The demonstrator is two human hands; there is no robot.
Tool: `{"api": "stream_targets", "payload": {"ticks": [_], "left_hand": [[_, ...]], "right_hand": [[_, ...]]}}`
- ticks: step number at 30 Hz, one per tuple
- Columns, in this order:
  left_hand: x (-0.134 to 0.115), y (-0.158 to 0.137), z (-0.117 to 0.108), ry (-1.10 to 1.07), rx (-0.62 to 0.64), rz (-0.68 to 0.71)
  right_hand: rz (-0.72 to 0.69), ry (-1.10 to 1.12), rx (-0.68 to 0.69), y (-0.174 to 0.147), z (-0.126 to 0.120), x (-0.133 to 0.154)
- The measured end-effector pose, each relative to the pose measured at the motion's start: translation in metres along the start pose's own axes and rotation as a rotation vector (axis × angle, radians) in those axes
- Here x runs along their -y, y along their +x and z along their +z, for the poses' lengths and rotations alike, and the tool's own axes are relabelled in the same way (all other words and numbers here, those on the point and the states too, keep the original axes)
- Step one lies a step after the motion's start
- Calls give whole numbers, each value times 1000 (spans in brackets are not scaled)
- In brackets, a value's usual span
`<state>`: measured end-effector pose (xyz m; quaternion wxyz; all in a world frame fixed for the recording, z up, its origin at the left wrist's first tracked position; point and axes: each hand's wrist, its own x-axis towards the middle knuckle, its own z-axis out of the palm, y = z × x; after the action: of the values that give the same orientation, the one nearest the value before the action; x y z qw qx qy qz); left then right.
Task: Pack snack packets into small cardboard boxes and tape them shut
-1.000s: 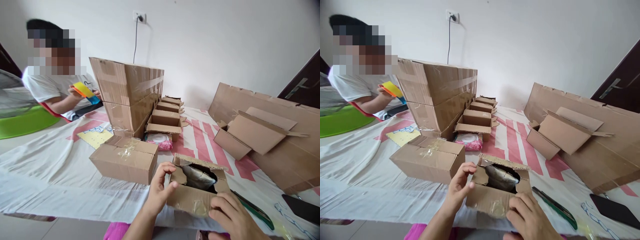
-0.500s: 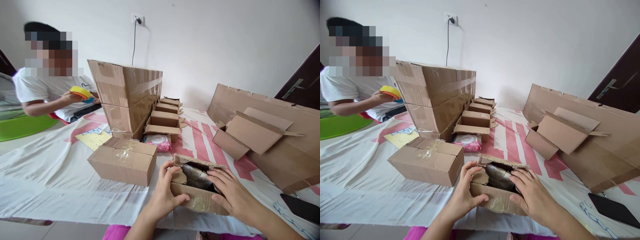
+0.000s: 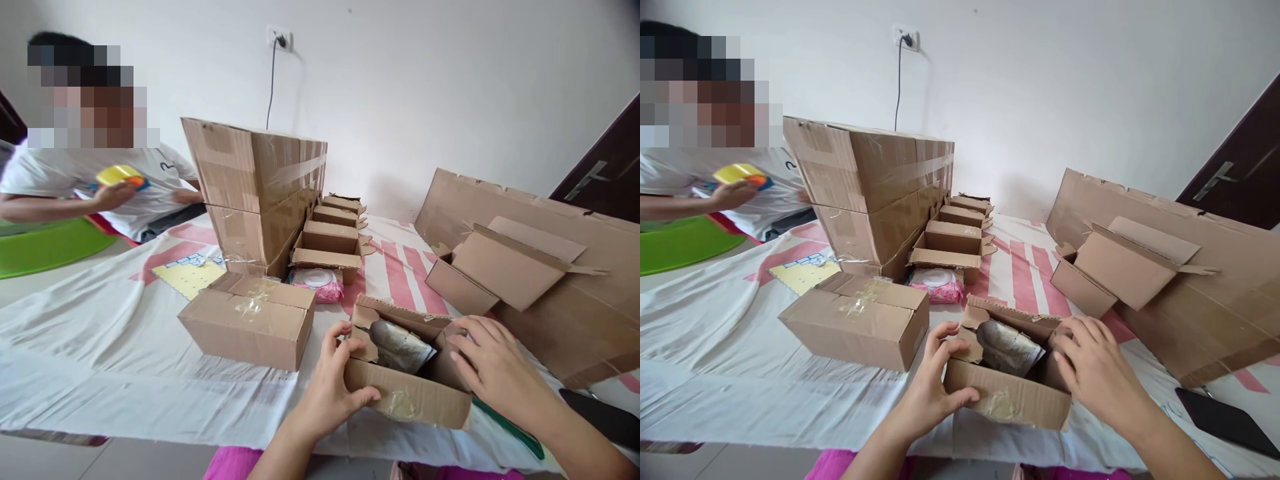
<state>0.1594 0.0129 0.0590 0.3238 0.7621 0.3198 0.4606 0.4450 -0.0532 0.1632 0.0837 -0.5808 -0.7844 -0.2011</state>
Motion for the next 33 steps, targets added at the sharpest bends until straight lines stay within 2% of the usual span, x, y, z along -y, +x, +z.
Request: {"api": "stream_targets", "payload": {"ticks": [2,6,9,11,14,16,19,22,24,26,30,33], "left_hand": [[-1,-1,-1,52,16,54],[-5,-1,-3,190,30,220],[-8,-1,-3,222,63,256],[-7,-3,0,185,46,194],[-2,-5,8,59,-60,29],[3,-5,13,-42,-110,-55],[7,-3,18,-133,-106,-149],[5,-1,18,-143,-92,-227],[2,0,17,-139,-69,-265],[-1,0,17,-122,-40,-298],[-7,-2,20,-89,-79,-388],[-8,-2,21,-94,-86,-491]], "right_hand": [[67,25,32,-11,5,-7],[234,181,216,-28,14,-15],[257,262,313,-37,21,-17],[234,261,304,-42,27,-18],[259,142,101,-45,33,-14],[223,106,-17,-41,34,-7],[99,146,-35,-28,33,7],[52,77,-10,-12,33,14],[35,28,54,-3,35,13],[24,38,183,5,38,9],[41,201,485,17,44,0],[56,327,572,24,48,-6]]}}
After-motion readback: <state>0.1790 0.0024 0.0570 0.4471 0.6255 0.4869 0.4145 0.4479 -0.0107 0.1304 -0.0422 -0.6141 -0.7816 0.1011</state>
